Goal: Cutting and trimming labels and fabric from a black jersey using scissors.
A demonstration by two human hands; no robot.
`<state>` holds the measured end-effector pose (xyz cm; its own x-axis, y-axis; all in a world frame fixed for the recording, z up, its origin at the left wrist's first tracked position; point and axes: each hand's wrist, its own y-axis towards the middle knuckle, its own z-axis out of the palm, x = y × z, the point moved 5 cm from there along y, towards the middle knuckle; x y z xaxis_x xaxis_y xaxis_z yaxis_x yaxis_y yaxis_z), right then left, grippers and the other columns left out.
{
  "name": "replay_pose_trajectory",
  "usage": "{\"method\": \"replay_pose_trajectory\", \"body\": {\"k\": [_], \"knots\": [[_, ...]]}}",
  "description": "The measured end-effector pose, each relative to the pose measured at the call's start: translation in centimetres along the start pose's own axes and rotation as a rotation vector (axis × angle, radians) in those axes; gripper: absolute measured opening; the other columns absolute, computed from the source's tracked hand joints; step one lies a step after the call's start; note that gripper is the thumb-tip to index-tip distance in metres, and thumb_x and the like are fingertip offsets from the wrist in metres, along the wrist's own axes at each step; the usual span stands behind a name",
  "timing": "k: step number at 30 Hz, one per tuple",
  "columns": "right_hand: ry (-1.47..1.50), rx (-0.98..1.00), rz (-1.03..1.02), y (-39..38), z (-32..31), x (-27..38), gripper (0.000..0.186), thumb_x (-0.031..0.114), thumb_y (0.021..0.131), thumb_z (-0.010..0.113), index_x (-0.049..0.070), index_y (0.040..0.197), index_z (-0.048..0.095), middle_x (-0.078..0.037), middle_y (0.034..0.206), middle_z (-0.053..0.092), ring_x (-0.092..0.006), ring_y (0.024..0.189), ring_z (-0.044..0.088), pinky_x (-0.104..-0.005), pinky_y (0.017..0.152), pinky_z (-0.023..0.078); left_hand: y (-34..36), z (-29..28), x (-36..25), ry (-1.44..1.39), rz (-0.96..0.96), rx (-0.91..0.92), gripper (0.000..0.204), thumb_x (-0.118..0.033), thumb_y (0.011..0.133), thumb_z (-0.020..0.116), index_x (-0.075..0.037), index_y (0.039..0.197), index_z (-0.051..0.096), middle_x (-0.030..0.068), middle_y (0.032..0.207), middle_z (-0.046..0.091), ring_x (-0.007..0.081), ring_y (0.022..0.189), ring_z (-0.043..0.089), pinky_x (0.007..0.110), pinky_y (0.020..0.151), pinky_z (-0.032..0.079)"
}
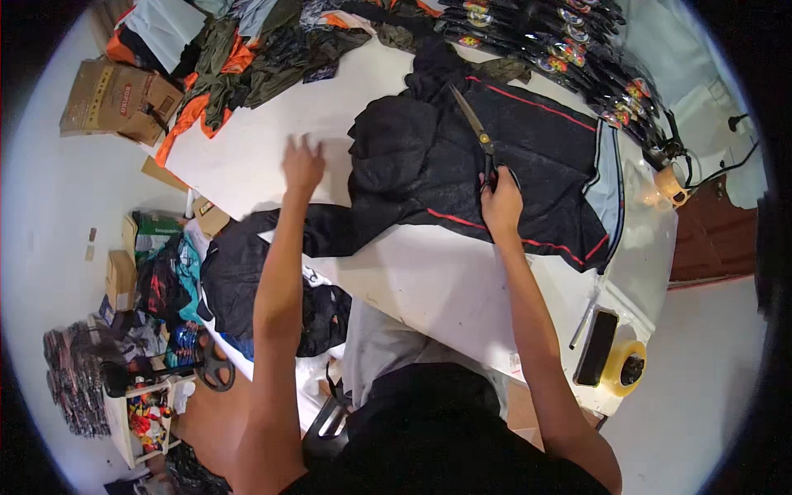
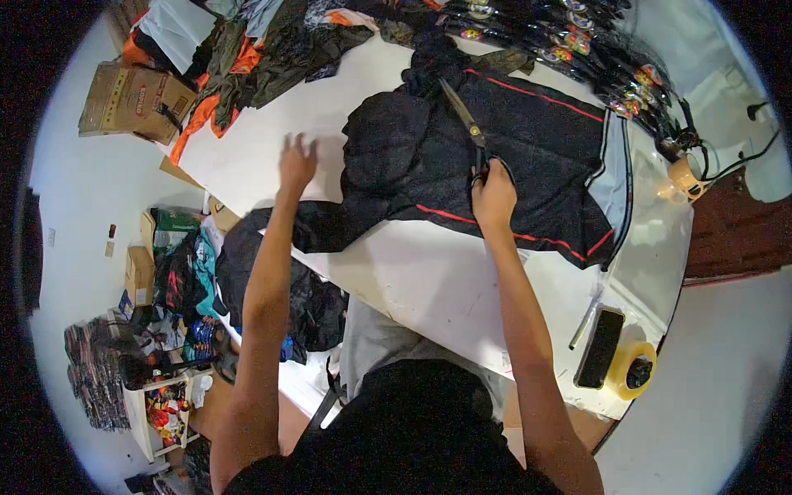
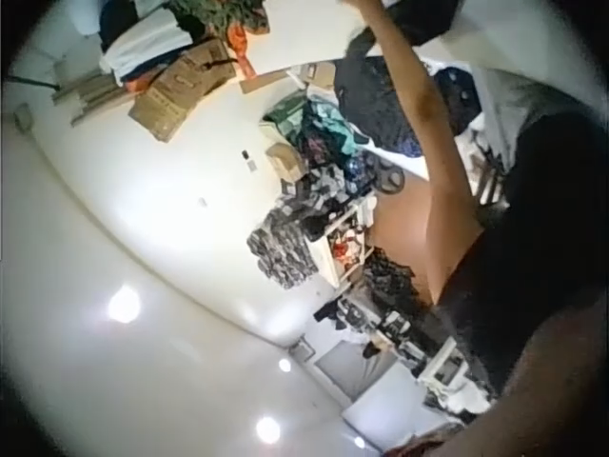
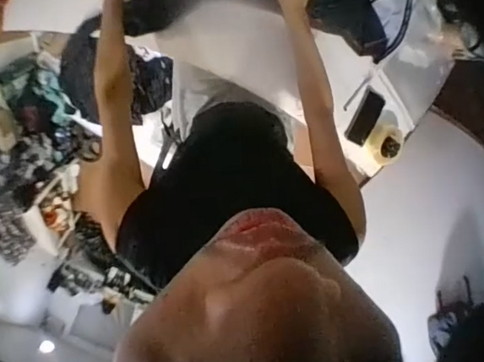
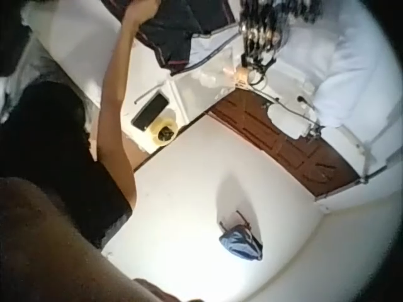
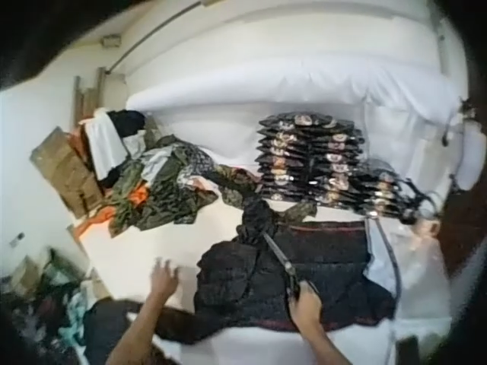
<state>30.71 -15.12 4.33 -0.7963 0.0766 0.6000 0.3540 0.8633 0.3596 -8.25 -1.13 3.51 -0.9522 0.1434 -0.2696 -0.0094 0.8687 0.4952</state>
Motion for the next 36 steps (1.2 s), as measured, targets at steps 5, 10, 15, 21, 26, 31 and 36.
{"method": "replay_pose_trajectory", "body": {"k": [5, 10, 15, 21, 26, 31, 36], "knots": [[-0.034, -0.014, -0.04, 0.0, -0.1, -0.8, 0.028, 0.006, 0.076, 0.062, 0.0, 0.1, 0.051, -0.02, 0.096, 0.06, -0.0406, 0.087, 0.058, -0.0468, 0.075, 0.046, 1.3, 0.6, -9.0, -0.373, -0.089, 0.039, 0.049, -0.041, 0.084, 0.059, -0.001, 0.111, 0.058, 0.0284, 0.11, 0.057, 0.0429, 0.098, 0.057, 0.046, 0.084, 0.046], [-0.052, -0.002, 0.002, -0.4, -0.3, -1.0, 0.031, 0.006, 0.074, 0.063, 0.001, 0.102, 0.051, -0.02, 0.094, 0.06, -0.039, 0.087, 0.059, -0.0446, 0.074, 0.047, 4.1, 2.5, -4.9, -0.56, -0.309, -0.025, 0.037, -0.03, 0.088, 0.056, 0.002, 0.103, 0.063, 0.0232, 0.097, 0.064, 0.0312, 0.092, 0.063, 0.036, 0.077, 0.047], [0.075, -0.021, -0.076, 0.1, -0.1, 3.6, 0.025, 0.007, 0.075, 0.064, 0.001, 0.097, 0.052, -0.019, 0.092, 0.06, -0.0388, 0.085, 0.059, -0.0455, 0.072, 0.047, 1.9, 1.1, 20.0, -0.798, -0.981, -0.524, 0.042, -0.031, 0.089, 0.047, 0.008, 0.104, 0.056, 0.0253, 0.1, 0.061, 0.0377, 0.093, 0.06, 0.043, 0.083, 0.046], [-0.038, -0.026, 0.003, -0.2, -0.8, -1.7, 0.02, 0.013, 0.08, 0.063, 0.0, 0.092, 0.053, -0.02, 0.087, 0.06, -0.0398, 0.082, 0.058, -0.0461, 0.07, 0.046, -1.1, 0.3, 3.8, -0.518, -0.706, -0.348, 0.058, -0.044, 0.082, 0.06, 0.005, 0.114, 0.053, 0.0238, 0.1, 0.061, 0.0366, 0.092, 0.06, 0.042, 0.082, 0.047], [-0.001, -0.013, -0.031, 0.1, -0.3, -0.6, 0.025, 0.015, 0.08, 0.063, 0.0, 0.098, 0.054, -0.02, 0.091, 0.061, -0.0393, 0.085, 0.059, -0.0456, 0.072, 0.046, 1.2, -0.8, 2.8, -0.258, 0.096, 0.292, 0.031, -0.032, 0.075, 0.07, -0.005, 0.089, 0.069, 0.021, 0.08, 0.065, 0.0281, 0.074, 0.065, 0.037, 0.07, 0.05], [-0.034, 0.076, -0.06, -0.1, -1.1, -0.6, 0.035, 0.019, 0.08, 0.064, 0.0, 0.108, 0.053, -0.021, 0.097, 0.062, -0.0393, 0.089, 0.06, -0.0453, 0.076, 0.047, 9.3, -7.5, 13.2, -0.528, -0.438, 0.013, 0.022, -0.022, 0.082, 0.061, 0.0, 0.078, 0.066, 0.0109, 0.063, 0.061, 0.0191, 0.062, 0.062, 0.033, 0.056, 0.049], [-0.027, 0.114, -0.156, -0.9, -2.6, -1.5, 0.034, 0.016, 0.079, 0.065, 0.0, 0.107, 0.054, -0.021, 0.094, 0.062, -0.0388, 0.087, 0.06, -0.0446, 0.074, 0.047, 11.1, -8.7, 12.1, -1.11, -0.735, -0.138, 0.023, -0.013, 0.088, 0.054, 0.0, 0.107, 0.054, 0.0067, 0.082, 0.058, 0.0162, 0.06, 0.057, 0.026, 0.053, 0.048]]}}
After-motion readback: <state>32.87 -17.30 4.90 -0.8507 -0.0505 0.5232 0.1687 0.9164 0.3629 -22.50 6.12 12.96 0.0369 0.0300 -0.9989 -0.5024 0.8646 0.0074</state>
